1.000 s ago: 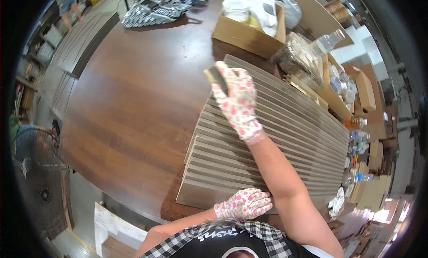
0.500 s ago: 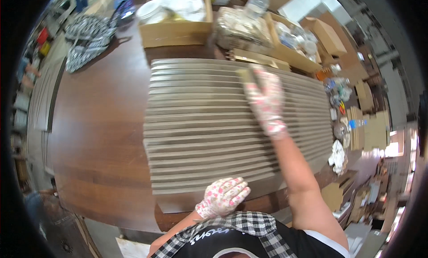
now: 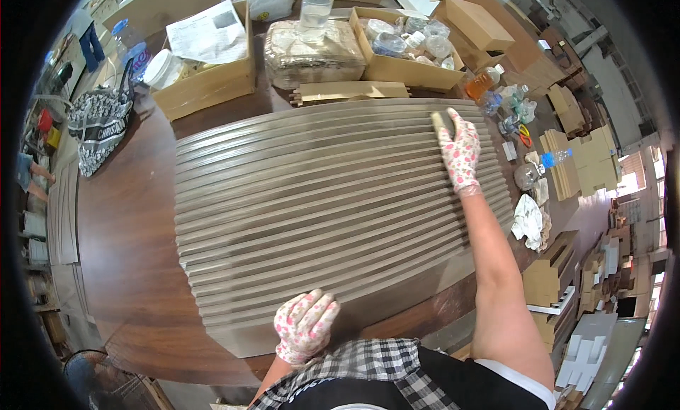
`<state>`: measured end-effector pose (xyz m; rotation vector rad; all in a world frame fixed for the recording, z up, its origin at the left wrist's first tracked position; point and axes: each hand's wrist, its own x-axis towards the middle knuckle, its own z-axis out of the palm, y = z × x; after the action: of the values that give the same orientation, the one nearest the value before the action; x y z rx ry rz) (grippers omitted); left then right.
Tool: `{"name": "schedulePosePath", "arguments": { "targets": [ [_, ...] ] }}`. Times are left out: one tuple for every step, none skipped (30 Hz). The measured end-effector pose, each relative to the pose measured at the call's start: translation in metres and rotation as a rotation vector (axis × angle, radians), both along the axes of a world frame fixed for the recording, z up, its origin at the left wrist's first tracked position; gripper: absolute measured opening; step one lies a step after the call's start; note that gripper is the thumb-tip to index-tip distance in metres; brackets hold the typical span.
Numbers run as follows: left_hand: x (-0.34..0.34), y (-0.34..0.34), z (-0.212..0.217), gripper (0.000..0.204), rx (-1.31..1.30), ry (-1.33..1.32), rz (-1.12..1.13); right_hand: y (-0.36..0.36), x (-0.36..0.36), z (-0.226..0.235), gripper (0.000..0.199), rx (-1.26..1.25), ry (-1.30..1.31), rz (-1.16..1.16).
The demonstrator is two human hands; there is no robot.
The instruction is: The person sands the surface of a corrugated wooden plank with a sanding block and later wipes it with a white cloth. The person then picks up a flat wooden plank and sands its surface and edges with the same sanding block.
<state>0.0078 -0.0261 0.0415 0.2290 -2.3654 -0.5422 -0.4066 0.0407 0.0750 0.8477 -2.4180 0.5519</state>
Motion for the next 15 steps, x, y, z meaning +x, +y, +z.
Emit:
{"name": "schedulePosePath", "arguments": {
  "targets": [
    [-0.001,0.0,0.001,0.018,-0.017,-0.014,0.027,-0.015,0.017,0.008,0.033,-0.013,0.198,0.205],
    [0.003,0.003,-0.003,0.02,-0.052,-0.035,0.076,-0.035,0.037,0.005,0.032,-0.102,0.021,0.275],
    [0.004,0.003,-0.006,0.017,-0.087,-0.044,0.099,-0.051,0.061,0.008,0.031,-0.088,0.0,0.416],
    [0.005,0.003,-0.008,0.015,-0.126,-0.053,0.125,-0.062,0.075,-0.007,0.032,-0.125,0.018,0.535],
    [0.006,0.004,-0.007,0.015,-0.107,-0.102,0.142,-0.068,0.087,-0.01,0.036,-0.034,-0.008,0.629],
    [0.007,0.005,-0.008,0.014,-0.141,-0.113,0.164,-0.069,0.094,-0.016,0.041,0.015,-0.061,0.627],
    [0.007,0.007,-0.008,0.015,-0.152,-0.142,0.184,-0.061,0.081,-0.019,0.04,0.04,-0.046,0.598],
    [0.006,0.008,-0.007,0.015,-0.163,-0.173,0.207,-0.052,0.065,-0.022,0.04,0.065,-0.032,0.571],
    [0.008,0.009,-0.008,0.017,-0.191,-0.2,0.242,-0.039,0.046,-0.019,0.036,-0.004,-0.033,0.542],
    [0.007,0.012,-0.006,0.019,-0.194,-0.227,0.254,-0.015,0.013,-0.026,0.034,-0.046,0.131,0.502],
    [0.006,0.013,-0.007,0.019,-0.203,-0.247,0.273,0.003,-0.005,-0.011,0.031,0.009,0.084,0.357],
    [0.003,0.015,-0.007,0.02,-0.209,-0.258,0.286,0.028,-0.038,-0.013,0.03,0.042,0.0,0.245],
    [0.0,0.017,-0.006,0.021,-0.208,-0.266,0.285,0.059,-0.074,-0.016,0.03,0.115,0.096,0.23],
    [-0.001,0.018,-0.005,0.023,-0.227,-0.291,0.29,0.077,-0.104,-0.019,0.031,0.091,0.037,0.056],
    [-0.001,0.018,-0.006,0.024,-0.237,-0.3,0.3,0.076,-0.111,-0.012,0.033,0.066,0.046,0.028]
  ]
}}
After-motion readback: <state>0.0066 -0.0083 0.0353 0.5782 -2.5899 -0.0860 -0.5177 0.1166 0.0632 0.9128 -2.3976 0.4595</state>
